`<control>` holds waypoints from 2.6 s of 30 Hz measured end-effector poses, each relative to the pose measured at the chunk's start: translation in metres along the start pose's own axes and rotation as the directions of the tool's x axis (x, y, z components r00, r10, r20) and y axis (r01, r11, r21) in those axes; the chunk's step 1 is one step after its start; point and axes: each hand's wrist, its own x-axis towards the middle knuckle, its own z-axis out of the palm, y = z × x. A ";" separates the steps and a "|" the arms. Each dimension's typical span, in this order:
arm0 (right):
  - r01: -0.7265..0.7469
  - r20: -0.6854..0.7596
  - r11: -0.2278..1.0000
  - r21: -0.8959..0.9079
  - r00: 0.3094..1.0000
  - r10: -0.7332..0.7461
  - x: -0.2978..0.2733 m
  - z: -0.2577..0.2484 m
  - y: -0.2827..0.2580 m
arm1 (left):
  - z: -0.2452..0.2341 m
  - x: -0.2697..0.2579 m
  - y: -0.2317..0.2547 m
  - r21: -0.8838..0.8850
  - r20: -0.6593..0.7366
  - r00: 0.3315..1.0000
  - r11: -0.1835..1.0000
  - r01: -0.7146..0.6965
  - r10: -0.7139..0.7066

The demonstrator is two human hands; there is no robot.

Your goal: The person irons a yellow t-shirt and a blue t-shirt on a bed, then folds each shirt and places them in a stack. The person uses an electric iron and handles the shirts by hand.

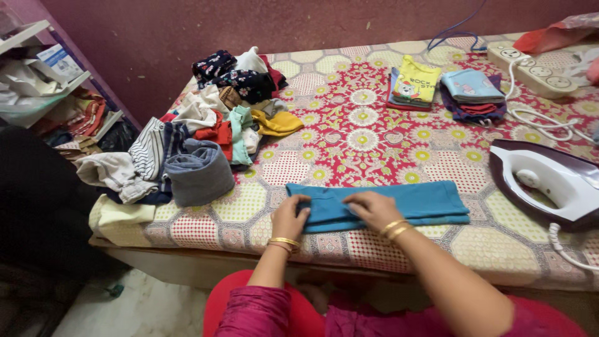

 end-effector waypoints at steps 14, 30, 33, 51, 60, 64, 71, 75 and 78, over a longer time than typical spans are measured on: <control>-0.039 0.012 0.988 -0.147 0.999 0.041 0.009 0.028 -0.007 | 0.005 0.018 0.048 0.478 -0.065 0.964 0.856 -0.197 0.258; -0.691 -0.327 0.513 -0.509 0.706 0.628 -0.053 -0.081 0.111 | 0.034 0.016 0.044 0.628 0.195 0.979 0.774 -0.083 -0.053; -0.741 -0.371 0.487 -0.462 0.661 0.653 -0.063 -0.077 0.127 | 0.033 0.016 0.047 0.635 0.207 0.976 0.768 -0.086 -0.061; -0.073 -0.246 0.981 0.178 0.962 0.116 0.025 -0.026 -0.033 | 0.014 0.007 0.013 -0.897 0.435 0.877 -0.183 0.403 -0.204; -0.134 -0.366 0.920 0.369 0.889 0.276 -0.005 -0.007 -0.045 | -0.004 0.005 0.032 -0.956 0.202 0.967 0.183 0.229 -0.153; -0.053 -0.346 0.997 0.047 0.936 0.066 -0.043 0.001 -0.020 | 0.006 0.024 0.009 -0.949 0.265 0.939 0.113 0.294 -0.220; 0.050 -0.072 0.936 -0.348 0.994 -0.080 -0.047 0.027 -0.009 | 0.010 0.033 -0.030 -0.633 0.163 0.971 0.737 0.237 -0.173; 0.040 0.034 0.883 -0.467 0.999 -0.027 -0.044 0.030 -0.014 | -0.006 0.025 -0.020 -0.036 -0.143 0.983 0.993 0.109 -0.113; -0.039 0.067 0.887 -0.461 0.995 0.078 -0.039 0.033 -0.018 | -0.006 0.019 0.005 0.295 -0.325 0.862 0.908 -0.298 0.389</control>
